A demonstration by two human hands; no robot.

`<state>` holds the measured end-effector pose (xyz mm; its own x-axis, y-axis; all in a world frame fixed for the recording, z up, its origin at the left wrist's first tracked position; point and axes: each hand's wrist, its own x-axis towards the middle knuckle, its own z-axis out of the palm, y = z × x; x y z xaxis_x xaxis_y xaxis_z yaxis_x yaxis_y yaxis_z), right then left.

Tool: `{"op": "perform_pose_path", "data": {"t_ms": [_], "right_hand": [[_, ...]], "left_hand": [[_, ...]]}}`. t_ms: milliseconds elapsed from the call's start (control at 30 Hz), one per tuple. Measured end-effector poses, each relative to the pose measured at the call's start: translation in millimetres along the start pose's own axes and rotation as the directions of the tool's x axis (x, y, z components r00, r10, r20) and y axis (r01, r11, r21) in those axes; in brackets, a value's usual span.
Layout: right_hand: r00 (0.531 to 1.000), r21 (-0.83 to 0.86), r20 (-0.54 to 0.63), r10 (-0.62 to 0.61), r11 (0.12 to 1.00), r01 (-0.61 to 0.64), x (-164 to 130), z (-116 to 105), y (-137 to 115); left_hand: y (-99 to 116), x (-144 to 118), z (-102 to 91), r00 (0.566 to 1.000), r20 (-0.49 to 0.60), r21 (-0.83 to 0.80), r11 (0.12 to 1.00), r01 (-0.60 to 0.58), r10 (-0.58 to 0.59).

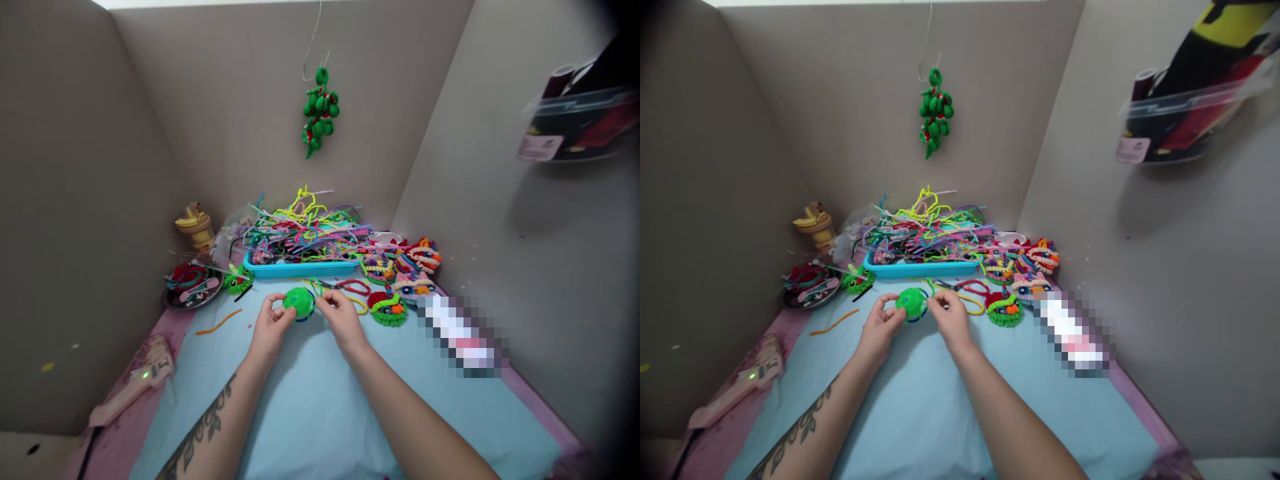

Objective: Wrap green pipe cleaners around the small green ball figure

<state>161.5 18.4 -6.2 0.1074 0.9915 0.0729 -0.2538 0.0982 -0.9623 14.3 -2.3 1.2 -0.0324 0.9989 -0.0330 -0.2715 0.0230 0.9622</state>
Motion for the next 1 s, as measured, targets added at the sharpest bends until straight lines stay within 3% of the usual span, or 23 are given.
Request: {"op": "perform_pose_path", "data": {"t_ms": [67, 133, 300, 467, 533, 633, 733, 1000], "right_hand": [[0.997, -0.05, -0.01, -0.071, 0.996, 0.071, -0.8, 0.4, -2.0], [0.998, -0.028, -0.006, -0.067, 0.997, 0.066, -1.1, 1.5, -2.2], [0.989, 0.233, -0.022, 0.144, 0.963, -0.135, -1.1, 3.3, -3.1], [0.935, 0.387, 0.094, 0.343, 0.853, -0.351, 0.2, 0.9, -7.6], [0.943, 0.355, 0.08, 0.324, 0.874, -0.331, 1.7, -0.4, -7.3], [0.986, 0.239, 0.024, 0.163, 0.957, -0.164, 3.7, -2.1, -5.8], [0.998, 0.143, 0.039, 0.048, 0.988, -0.053, 4.2, -3.4, -5.1], [0.993, 0.127, 0.068, 0.094, 0.987, -0.102, 2.5, -2.2, -2.3]], "left_hand": [[0.4, -0.6, 0.1, 0.999, -0.01, 0.03, 0.999, -0.044, 0.044], [0.7, -1.3, 0.4, 0.997, -0.009, 0.048, 0.996, -0.074, 0.074], [2.4, -2.3, 0.9, 0.998, 0.007, 0.046, 0.997, -0.065, 0.065], [2.5, -0.9, -1.2, 0.999, 0.033, 0.034, 0.999, -0.003, 0.002], [1.6, 0.3, -2.7, 0.997, 0.075, 0.017, 0.999, 0.027, -0.028], [0.6, 1.3, -4.7, 0.989, 0.128, -0.001, 0.997, 0.071, -0.071], [1.0, 0.8, -5.6, 0.98, 0.166, 0.004, 0.994, 0.111, -0.11], [-0.8, 0.8, -5.3, 0.976, 0.185, 0.041, 0.993, 0.11, -0.116]]}}
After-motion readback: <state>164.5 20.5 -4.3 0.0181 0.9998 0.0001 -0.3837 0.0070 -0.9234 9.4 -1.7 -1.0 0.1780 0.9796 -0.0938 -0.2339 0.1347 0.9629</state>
